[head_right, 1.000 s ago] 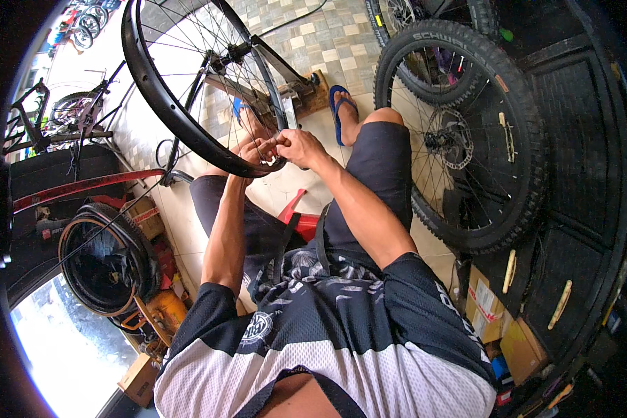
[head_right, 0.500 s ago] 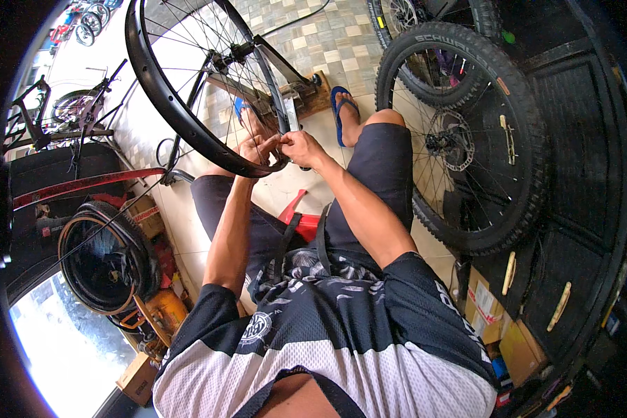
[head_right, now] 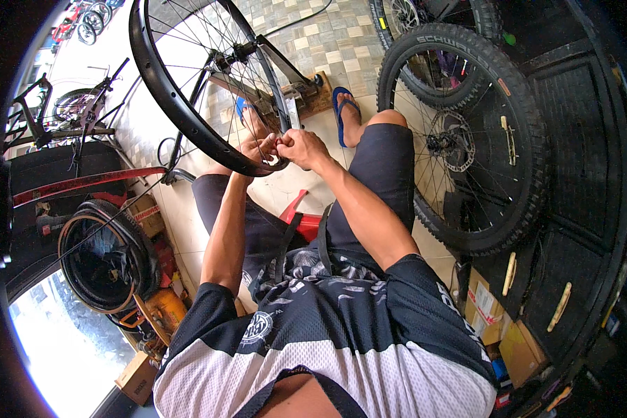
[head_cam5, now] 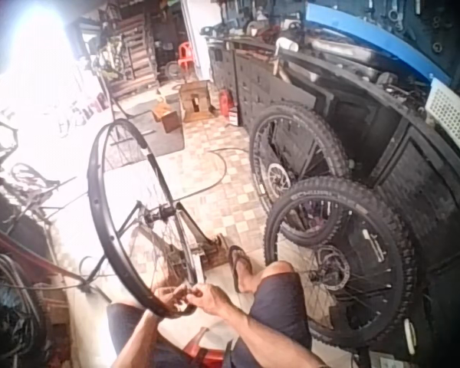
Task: The person adjusts the spokes of a bicycle wheel mounted on a truing stand, using a spoke wrench to tighten or loosen individual spokes while rotating the wheel to check alignment.
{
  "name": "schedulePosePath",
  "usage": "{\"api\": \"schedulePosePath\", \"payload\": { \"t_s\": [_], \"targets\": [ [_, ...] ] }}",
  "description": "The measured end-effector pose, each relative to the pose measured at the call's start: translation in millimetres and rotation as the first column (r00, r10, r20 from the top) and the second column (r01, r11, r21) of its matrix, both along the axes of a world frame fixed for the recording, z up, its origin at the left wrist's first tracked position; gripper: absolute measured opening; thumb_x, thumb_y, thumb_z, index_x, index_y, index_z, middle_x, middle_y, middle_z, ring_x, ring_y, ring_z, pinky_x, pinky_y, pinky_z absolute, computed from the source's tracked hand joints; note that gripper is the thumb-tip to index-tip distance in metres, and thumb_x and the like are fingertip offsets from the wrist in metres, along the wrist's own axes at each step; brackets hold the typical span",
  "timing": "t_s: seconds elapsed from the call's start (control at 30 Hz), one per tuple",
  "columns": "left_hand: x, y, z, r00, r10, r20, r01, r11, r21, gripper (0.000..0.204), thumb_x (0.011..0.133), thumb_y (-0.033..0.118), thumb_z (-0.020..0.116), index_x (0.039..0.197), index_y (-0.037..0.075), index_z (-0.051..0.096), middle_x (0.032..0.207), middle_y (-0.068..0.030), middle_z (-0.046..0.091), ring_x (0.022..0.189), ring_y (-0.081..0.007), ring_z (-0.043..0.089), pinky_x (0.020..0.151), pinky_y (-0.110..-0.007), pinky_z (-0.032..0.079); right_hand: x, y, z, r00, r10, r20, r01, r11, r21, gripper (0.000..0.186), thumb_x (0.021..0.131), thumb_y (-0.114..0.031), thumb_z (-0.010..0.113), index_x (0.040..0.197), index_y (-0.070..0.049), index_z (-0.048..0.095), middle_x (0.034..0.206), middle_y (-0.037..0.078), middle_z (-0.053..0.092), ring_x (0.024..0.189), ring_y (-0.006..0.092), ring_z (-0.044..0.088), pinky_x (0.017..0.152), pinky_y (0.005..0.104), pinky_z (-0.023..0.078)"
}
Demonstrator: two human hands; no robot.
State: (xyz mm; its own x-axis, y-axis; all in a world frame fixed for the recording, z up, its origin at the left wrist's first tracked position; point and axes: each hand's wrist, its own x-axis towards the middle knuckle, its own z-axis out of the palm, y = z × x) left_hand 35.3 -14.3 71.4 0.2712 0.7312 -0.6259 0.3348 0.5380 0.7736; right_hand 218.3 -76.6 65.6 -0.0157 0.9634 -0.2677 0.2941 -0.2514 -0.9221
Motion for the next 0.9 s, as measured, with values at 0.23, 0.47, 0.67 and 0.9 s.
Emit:
{"api": "schedulePosePath", "payload": {
  "t_s": [0.23,0.47,0.67,0.9],
  "targets": [
    [-1,0,2,0.999,-0.026,-0.024,0.026,0.999,0.028,0.044,0.093,0.046,0.071,0.089,0.002,0.072,0.074,-0.0024,0.067,0.06,-0.01,0.06,0.052,-0.024,0.046,0,0,-1,0.993,0.01,-0.119,-0.013,1.0,-0.022,0.025,0.089,-0.025,0.074,0.091,0.0,0.07,0.074,0.003,0.07,0.065,0.0075,0.059,0.061,0.0266,0.047],
    [2,-4,15,0.999,-0.024,0.035,0.025,1.0,-0.007,0.038,0.089,0.041,0.077,0.079,0.005,0.069,0.072,-0.0022,0.065,0.059,-0.0088,0.057,0.051,-0.022,0.042,0,4,-14,0.975,0.063,-0.211,-0.058,0.998,0.029,0.021,0.092,-0.017,0.072,0.099,0.002,0.069,0.087,0.006,0.073,0.075,0.0091,0.064,0.068,0.0272,0.051],
    [11,-6,10,0.996,0.02,0.091,-0.023,0.999,0.035,0.031,0.088,0.03,0.078,0.074,0.005,0.065,0.066,-0.0039,0.065,0.053,-0.0091,0.054,0.048,-0.022,0.038,5,3,-24,0.965,0.067,-0.254,-0.081,0.996,-0.045,0.02,0.093,-0.011,0.067,0.107,0.004,0.069,0.091,0.008,0.074,0.08,0.0104,0.065,0.073,0.0261,0.052],
    [16,-7,1,0.996,0.017,0.083,-0.031,0.985,0.171,0.031,0.089,0.028,0.077,0.073,0.007,0.06,0.063,-0.0013,0.061,0.046,-0.0088,0.05,0.041,-0.025,0.036,-5,9,-40,0.885,0.053,-0.462,-0.078,0.996,-0.035,0.023,0.09,-0.01,0.066,0.109,0.003,0.068,0.092,0.006,0.073,0.079,0.011,0.065,0.071,0.0265,0.052]
  ]
}}
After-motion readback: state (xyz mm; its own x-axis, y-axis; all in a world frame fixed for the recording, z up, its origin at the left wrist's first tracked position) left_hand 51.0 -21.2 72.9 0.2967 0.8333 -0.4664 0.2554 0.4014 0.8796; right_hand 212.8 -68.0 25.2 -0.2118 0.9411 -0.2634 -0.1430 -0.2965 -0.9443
